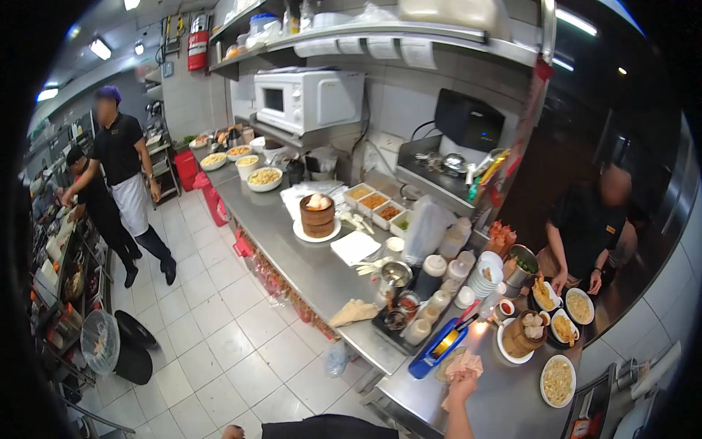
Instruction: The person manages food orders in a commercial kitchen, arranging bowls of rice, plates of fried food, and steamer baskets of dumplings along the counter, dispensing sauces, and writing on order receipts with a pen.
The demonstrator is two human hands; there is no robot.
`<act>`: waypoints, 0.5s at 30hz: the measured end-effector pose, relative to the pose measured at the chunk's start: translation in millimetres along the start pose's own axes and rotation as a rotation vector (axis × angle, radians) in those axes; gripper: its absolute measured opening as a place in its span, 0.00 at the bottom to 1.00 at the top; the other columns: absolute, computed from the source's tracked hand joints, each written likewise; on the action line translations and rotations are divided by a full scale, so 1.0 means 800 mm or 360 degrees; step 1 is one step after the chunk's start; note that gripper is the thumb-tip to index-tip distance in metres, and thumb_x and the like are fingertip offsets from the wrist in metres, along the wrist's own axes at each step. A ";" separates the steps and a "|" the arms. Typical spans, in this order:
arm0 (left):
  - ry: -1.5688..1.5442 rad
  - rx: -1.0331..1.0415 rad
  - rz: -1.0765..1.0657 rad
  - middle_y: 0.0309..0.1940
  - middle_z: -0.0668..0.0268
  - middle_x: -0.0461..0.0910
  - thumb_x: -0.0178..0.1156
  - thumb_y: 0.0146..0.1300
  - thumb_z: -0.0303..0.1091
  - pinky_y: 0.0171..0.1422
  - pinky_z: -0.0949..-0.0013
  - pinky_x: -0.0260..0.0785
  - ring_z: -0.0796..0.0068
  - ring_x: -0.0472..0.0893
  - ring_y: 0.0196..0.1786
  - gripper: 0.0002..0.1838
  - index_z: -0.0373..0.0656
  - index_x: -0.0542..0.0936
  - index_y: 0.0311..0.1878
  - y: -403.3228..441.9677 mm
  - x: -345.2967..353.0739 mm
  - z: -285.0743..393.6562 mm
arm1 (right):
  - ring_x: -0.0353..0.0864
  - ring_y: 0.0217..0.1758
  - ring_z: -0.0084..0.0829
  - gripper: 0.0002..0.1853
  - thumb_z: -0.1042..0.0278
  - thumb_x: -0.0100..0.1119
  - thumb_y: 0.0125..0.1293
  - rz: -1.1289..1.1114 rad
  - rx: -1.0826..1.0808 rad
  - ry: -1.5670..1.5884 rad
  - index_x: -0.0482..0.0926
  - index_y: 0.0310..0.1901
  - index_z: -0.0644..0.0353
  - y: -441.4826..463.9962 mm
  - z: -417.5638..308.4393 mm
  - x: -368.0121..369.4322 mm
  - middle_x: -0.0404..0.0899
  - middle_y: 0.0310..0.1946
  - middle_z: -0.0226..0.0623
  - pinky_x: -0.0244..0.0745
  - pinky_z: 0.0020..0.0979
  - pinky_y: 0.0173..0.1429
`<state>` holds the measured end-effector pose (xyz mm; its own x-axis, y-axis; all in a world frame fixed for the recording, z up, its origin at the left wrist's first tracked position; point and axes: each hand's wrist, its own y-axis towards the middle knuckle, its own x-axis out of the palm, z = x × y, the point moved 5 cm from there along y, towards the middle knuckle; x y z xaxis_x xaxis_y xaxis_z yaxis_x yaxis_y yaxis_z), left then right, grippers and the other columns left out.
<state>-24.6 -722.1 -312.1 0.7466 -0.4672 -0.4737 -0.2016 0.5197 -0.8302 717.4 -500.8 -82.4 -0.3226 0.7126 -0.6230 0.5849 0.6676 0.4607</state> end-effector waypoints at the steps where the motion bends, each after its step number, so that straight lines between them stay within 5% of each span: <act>1: -0.0028 -0.0085 0.0119 0.29 0.61 0.79 0.62 0.54 0.40 0.29 0.63 0.69 0.72 0.76 0.28 0.12 0.39 0.79 0.32 0.004 -0.015 -0.033 | 0.75 0.39 0.40 0.10 0.77 0.64 0.47 0.0062 -0.0066 -0.0098 0.71 0.28 0.64 0.002 -0.021 -0.011 0.75 0.33 0.44 0.70 0.38 0.44; 3: -0.0074 -0.0281 0.0359 0.17 0.60 0.79 0.66 0.50 0.36 0.18 0.62 0.66 0.71 0.75 0.15 0.10 0.40 0.80 0.22 -0.005 -0.031 -0.095 | 0.73 0.34 0.38 0.14 0.74 0.67 0.45 0.0153 0.0159 -0.0278 0.67 0.26 0.62 0.003 -0.023 -0.015 0.72 0.29 0.40 0.69 0.38 0.42; 5: -0.0025 -0.0122 0.0420 0.14 0.61 0.76 0.65 0.51 0.34 0.17 0.63 0.65 0.70 0.74 0.15 0.11 0.38 0.78 0.20 -0.005 -0.034 -0.112 | 0.71 0.32 0.36 0.16 0.73 0.69 0.44 0.0311 0.0411 -0.0251 0.69 0.29 0.62 0.013 -0.030 -0.036 0.72 0.29 0.39 0.68 0.37 0.41; 9: -0.0313 0.0009 0.0088 0.15 0.61 0.72 0.60 0.58 0.37 0.18 0.62 0.64 0.69 0.72 0.16 0.14 0.38 0.77 0.21 0.002 -0.024 -0.077 | 0.66 0.35 0.28 0.16 0.72 0.66 0.51 0.0610 0.0511 0.0346 0.69 0.38 0.62 0.063 -0.037 -0.075 0.66 0.34 0.33 0.66 0.31 0.43; 13: -0.0351 0.0217 -0.0030 0.15 0.61 0.72 0.57 0.59 0.39 0.19 0.62 0.64 0.69 0.72 0.16 0.16 0.38 0.76 0.21 0.031 -0.044 0.007 | 0.66 0.38 0.22 0.11 0.74 0.56 0.60 0.0854 0.0124 0.0977 0.67 0.42 0.62 0.122 -0.228 -0.099 0.67 0.36 0.29 0.66 0.24 0.43; 15: -0.0339 0.0324 -0.0014 0.15 0.61 0.72 0.56 0.60 0.40 0.20 0.62 0.64 0.69 0.72 0.17 0.16 0.39 0.76 0.21 0.052 -0.089 0.058 | 0.66 0.39 0.21 0.09 0.74 0.54 0.61 0.0678 -0.0111 0.1173 0.66 0.41 0.61 0.122 -0.369 -0.085 0.66 0.38 0.28 0.65 0.22 0.46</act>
<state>-56.5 -633.9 -299.7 0.8682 -0.3230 -0.3766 -0.0793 0.6590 -0.7480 576.7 -420.3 191.7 -0.5017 0.8479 0.1715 0.7266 0.3055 0.6153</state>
